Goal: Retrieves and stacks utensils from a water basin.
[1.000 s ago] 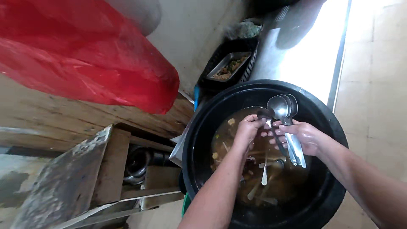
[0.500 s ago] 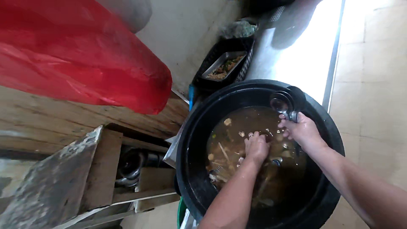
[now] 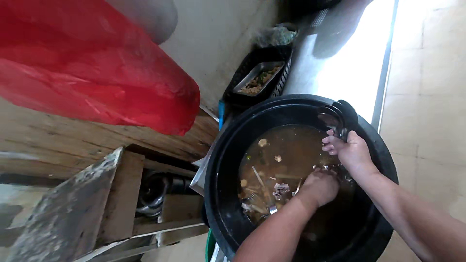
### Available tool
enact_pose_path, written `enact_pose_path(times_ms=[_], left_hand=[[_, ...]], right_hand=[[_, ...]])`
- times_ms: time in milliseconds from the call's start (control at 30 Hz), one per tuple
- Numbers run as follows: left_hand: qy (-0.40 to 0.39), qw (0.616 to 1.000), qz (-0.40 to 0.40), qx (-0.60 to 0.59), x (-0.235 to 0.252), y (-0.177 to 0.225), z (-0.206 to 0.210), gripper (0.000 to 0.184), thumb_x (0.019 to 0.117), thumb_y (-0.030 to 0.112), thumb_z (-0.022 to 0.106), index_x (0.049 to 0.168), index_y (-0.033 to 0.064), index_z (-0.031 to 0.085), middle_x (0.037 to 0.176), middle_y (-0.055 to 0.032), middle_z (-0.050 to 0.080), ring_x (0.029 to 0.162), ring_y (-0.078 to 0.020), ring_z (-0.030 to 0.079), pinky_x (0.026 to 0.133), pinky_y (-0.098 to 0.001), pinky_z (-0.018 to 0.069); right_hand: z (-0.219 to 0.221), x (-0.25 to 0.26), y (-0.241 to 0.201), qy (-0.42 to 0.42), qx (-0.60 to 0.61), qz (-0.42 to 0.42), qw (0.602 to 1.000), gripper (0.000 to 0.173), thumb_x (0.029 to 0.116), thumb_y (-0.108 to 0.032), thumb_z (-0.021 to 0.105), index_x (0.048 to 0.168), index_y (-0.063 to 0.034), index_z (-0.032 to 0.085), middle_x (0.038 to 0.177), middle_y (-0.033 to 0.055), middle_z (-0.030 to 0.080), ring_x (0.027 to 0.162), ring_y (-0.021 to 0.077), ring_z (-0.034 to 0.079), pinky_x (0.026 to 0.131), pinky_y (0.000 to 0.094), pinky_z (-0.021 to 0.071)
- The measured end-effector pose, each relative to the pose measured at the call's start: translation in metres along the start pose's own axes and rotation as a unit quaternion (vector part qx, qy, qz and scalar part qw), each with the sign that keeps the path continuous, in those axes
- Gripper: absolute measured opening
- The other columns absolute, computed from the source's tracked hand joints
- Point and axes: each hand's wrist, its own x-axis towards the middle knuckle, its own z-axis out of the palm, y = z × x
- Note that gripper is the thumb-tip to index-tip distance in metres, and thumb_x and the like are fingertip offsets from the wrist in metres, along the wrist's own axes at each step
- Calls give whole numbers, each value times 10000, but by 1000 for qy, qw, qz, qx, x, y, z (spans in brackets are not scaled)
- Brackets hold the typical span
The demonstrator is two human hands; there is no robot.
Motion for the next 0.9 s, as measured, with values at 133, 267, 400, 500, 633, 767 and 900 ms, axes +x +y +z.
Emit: enact_pose_path(times_ms=[133,267,400,500,633,767,900], left_hand=[[-13,1000,20,0,-15,-21,11,296,1047,108,493,1275,51,672,1400,-127,597,1322,-323,543,1122,-478,439],[-77,994,-57,-59,-21,-13,11,354,1072,180,460,1382,102,614,1523,-97,503,1405,-338,463,1136,-520,421],[-63,989,-92,-94,-22,-2,12,427,1082,228,427,1442,21,524,1434,-215,546,1348,-385,514,1092,-535,455],[-45,998,-15,-38,-23,-8,19,348,1085,195,430,1319,41,636,1450,-132,571,1421,-322,454,1195,-486,342],[-78,996,-26,-45,-28,-12,16,379,1056,120,489,1420,139,589,1563,-121,440,1437,-383,406,1153,-568,383],[-89,995,-23,-23,-31,-1,11,373,1073,103,448,1411,125,604,1565,-106,453,1428,-376,418,1155,-554,370],[-63,997,20,-36,-43,5,5,300,1074,89,447,1244,55,691,1455,-130,553,1364,-350,499,1124,-503,431]], right_hand=[[-1,5,2,-1,49,34,998,205,1046,-77,571,1237,-9,598,1073,87,749,922,140,745,851,321,608],[0,7,3,-5,70,50,996,200,1037,-66,582,1230,-12,593,1061,91,745,913,139,738,840,319,601],[1,7,2,-9,67,63,996,203,1041,-68,576,1238,-24,595,1060,84,751,894,148,747,815,324,613],[1,8,3,-11,62,70,996,209,1043,-75,574,1248,-37,596,1062,77,754,877,148,751,799,325,618],[1,7,2,-25,68,80,994,218,1042,-64,572,1257,-28,581,1079,94,743,868,162,743,791,338,609],[1,7,2,-26,61,75,995,206,1037,-62,582,1240,-26,588,1061,90,749,855,149,745,777,322,609],[1,8,3,-9,69,65,996,209,1041,-74,578,1244,-27,595,1068,81,748,865,148,746,792,329,615]])
